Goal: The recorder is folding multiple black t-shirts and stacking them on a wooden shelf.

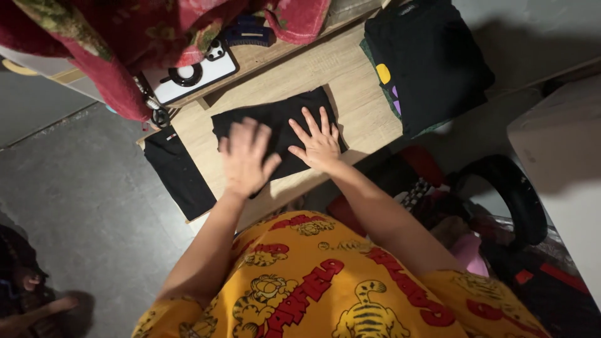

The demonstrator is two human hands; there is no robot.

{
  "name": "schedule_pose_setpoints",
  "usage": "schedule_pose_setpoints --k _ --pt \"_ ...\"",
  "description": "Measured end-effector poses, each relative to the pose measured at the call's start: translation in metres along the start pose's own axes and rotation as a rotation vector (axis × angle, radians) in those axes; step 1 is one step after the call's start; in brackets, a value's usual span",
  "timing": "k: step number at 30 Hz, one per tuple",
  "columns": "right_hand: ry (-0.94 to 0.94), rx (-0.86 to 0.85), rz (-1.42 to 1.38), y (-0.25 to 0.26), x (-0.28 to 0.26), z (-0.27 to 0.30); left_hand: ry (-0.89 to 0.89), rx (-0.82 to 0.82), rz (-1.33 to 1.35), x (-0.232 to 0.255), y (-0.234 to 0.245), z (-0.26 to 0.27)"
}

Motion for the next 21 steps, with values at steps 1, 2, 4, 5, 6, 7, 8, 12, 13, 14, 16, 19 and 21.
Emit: schedule_pose_setpoints --k 1,2,4,5,6,7,8,12,13,14,16,19,21 --pt "-0.005 -0.028 -0.027 0.003 0.001 -0.001 -0.137 -0.078 -0.018 0.009 -0.013 0.01" --pt "-0.007 -0.052 -0.057 0.006 0.0 -0.004 -0.274 -0.153 -0.041 0.017 -0.025 0.02" --pt "-0.099 0.063 -0.084 -0.016 0.026 -0.011 -0.235 -0.224 -0.039 0.01 -0.031 0.015" --pt "-0.19 0.175 -0.111 -0.024 0.044 -0.015 -0.192 -0.296 -0.036 0.005 -0.038 0.011" --pt "-0.195 0.179 -0.11 -0.017 0.054 -0.028 -0.198 -0.297 -0.035 -0.008 -0.047 0.004" --pt "-0.42 0.187 -0.287 -0.013 0.077 -0.038 -0.118 -0.268 -0.039 -0.028 -0.055 -0.004" --pt "-0.646 0.183 -0.467 -0.013 0.096 -0.04 -0.033 -0.245 -0.045 -0.047 -0.061 -0.008" --pt "-0.81 -0.07 -1.022 -0.037 0.115 -0.061 -0.143 -0.265 -0.254 -0.071 -0.07 -0.087" --pt "-0.96 -0.257 -1.004 -0.038 0.112 -0.056 -0.068 -0.609 -0.3 -0.083 -0.089 -0.085" --pt "-1.109 -0.446 -0.976 -0.036 0.108 -0.047 0.016 -0.953 -0.346 -0.095 -0.103 -0.077" --pt "-1.056 -0.553 -1.034 -0.047 0.106 -0.038 0.021 -1.037 -0.321 -0.09 -0.093 -0.076" --pt "-0.881 -0.622 -1.15 -0.037 0.094 -0.027 -0.001 -1.14 -0.093 -0.092 -0.099 -0.066" --pt "-0.766 -0.576 -1.209 0.002 0.083 -0.029 -0.035 -1.154 0.111 -0.084 -0.094 -0.069"
Point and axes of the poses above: each hand's wrist, its own z-axis away from the middle knuckle, its own y-axis out of the back of the hand, x = y × z, the point moved 7 cm from there along -z, towards the middle knuckle, and after that the axes turned 10 degrees about x, right-handed, at the moved point
